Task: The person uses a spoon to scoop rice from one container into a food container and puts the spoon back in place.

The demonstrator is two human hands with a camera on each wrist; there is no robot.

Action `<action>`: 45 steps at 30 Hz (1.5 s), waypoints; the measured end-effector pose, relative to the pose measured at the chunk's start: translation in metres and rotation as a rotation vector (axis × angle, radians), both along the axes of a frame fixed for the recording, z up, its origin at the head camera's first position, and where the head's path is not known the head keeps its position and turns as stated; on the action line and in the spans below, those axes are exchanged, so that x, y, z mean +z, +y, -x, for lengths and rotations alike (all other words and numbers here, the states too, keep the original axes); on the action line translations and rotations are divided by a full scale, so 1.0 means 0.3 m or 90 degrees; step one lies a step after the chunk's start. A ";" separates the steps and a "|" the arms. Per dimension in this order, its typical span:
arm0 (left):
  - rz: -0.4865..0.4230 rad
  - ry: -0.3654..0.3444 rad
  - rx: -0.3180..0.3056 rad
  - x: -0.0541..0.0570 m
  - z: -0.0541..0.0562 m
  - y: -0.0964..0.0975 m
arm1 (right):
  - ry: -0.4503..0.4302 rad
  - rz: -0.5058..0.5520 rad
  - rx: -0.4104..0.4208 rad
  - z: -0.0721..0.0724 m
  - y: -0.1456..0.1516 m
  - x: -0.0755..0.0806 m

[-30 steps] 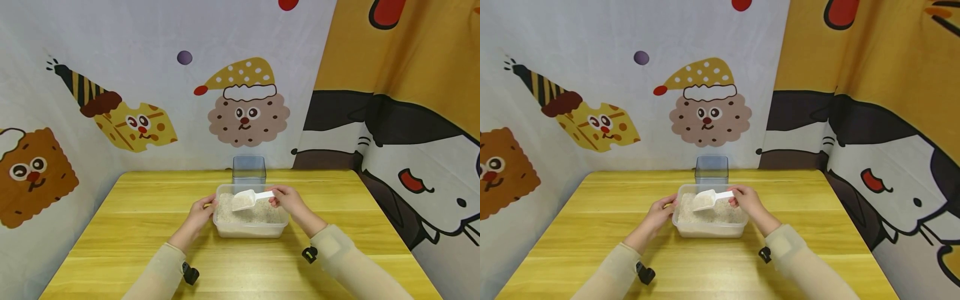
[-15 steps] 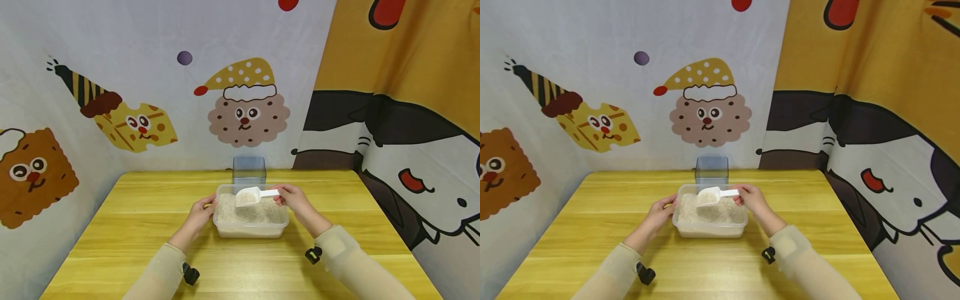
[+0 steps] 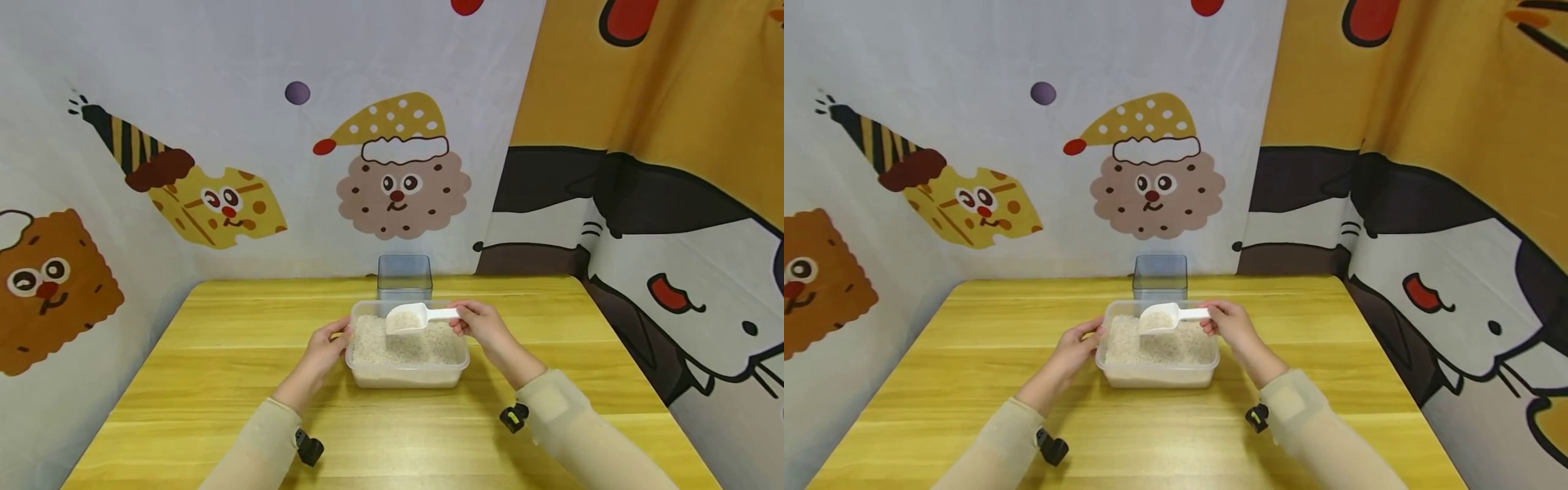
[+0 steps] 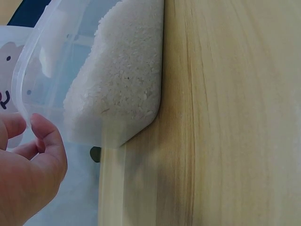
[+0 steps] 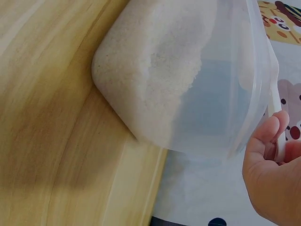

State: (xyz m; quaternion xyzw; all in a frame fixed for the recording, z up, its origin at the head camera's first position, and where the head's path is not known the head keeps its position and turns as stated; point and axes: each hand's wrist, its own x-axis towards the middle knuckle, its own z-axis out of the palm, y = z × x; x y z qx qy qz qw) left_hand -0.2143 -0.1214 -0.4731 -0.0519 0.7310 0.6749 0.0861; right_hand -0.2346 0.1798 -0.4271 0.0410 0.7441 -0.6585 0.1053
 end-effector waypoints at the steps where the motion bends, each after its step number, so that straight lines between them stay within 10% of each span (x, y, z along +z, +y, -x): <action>1: 0.000 0.001 -0.001 0.001 0.000 -0.001 | 0.001 0.003 0.000 0.000 0.001 -0.001; 45: 0.003 -0.003 0.001 -0.001 0.001 0.001 | 0.007 0.105 -0.065 0.105 0.075 0.105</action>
